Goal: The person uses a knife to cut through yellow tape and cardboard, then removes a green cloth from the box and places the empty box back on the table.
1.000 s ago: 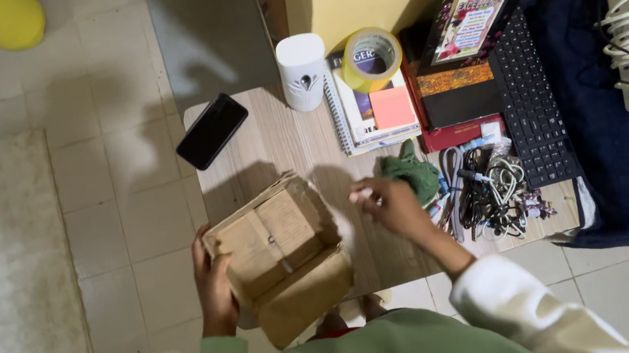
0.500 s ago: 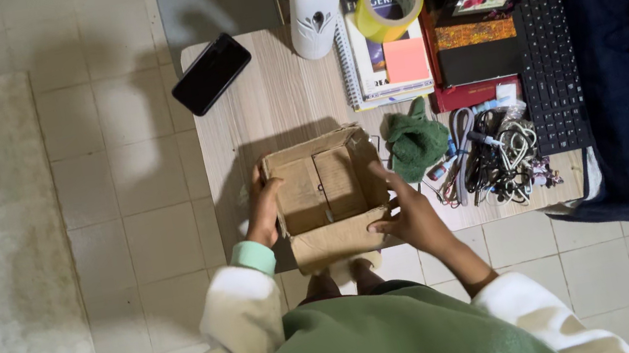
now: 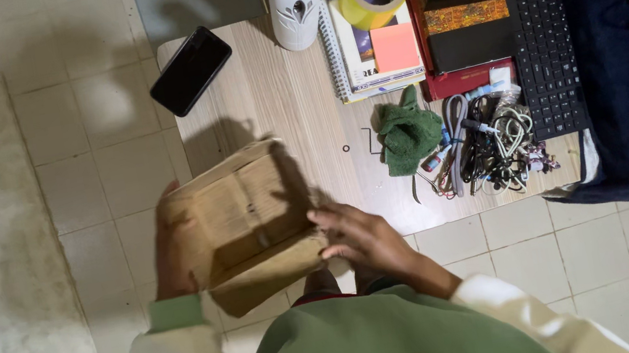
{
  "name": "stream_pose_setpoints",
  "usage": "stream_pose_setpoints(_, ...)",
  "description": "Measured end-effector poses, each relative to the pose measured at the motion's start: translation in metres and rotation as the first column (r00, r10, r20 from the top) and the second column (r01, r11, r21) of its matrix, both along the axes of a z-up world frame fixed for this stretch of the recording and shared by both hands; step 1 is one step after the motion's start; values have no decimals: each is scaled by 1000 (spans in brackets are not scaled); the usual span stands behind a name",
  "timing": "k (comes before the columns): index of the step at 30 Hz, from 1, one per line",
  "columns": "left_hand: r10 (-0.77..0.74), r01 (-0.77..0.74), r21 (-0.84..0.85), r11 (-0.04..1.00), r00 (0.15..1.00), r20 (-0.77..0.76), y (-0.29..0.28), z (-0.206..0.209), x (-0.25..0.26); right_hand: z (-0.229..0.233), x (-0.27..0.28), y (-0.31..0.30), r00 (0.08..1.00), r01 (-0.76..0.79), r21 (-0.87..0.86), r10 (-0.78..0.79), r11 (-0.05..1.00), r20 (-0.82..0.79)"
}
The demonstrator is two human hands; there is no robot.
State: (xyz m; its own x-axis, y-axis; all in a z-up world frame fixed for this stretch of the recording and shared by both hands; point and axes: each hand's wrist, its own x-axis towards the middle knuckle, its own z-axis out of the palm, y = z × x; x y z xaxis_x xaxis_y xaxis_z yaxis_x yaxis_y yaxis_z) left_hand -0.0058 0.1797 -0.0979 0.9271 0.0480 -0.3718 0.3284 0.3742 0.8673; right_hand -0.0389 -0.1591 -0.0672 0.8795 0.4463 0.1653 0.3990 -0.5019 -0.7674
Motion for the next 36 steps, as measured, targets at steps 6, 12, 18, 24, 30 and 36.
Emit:
stream_pose_setpoints(6, 132, -121, 121, 985, 988, -84, 20, 2, -14, -71, 54, -8, 986, 168, -184, -162, 968, 50)
stream_pose_setpoints(12, 128, -121, 116, 986, 990, -54, 8, 3, -5, -102, 62, -21, 973, 231, -204, -223, 951, 59)
stream_pose_setpoints(18, 102, -92, 122, 988, 992, -70, 6, 4, 7, -123, 69, -32, 927, 359, -465, -249, 809, 282)
stream_pose_setpoints(24, 38, -36, 21, 999, 996, -86, -25, -19, 31, -65, 61, -27, 916, 372, -251, -398, 894, -59)
stream_pose_setpoints(30, 15, -6, 116, 993, 997, -71, -67, -39, 68, 7, 44, -21, 884, 436, -12, -431, 900, -179)
stream_pose_setpoints(36, 54, -47, 70, 996, 993, -101, -101, -68, 83, 30, 44, -9, 926, 373, -312, -329, 874, 185)
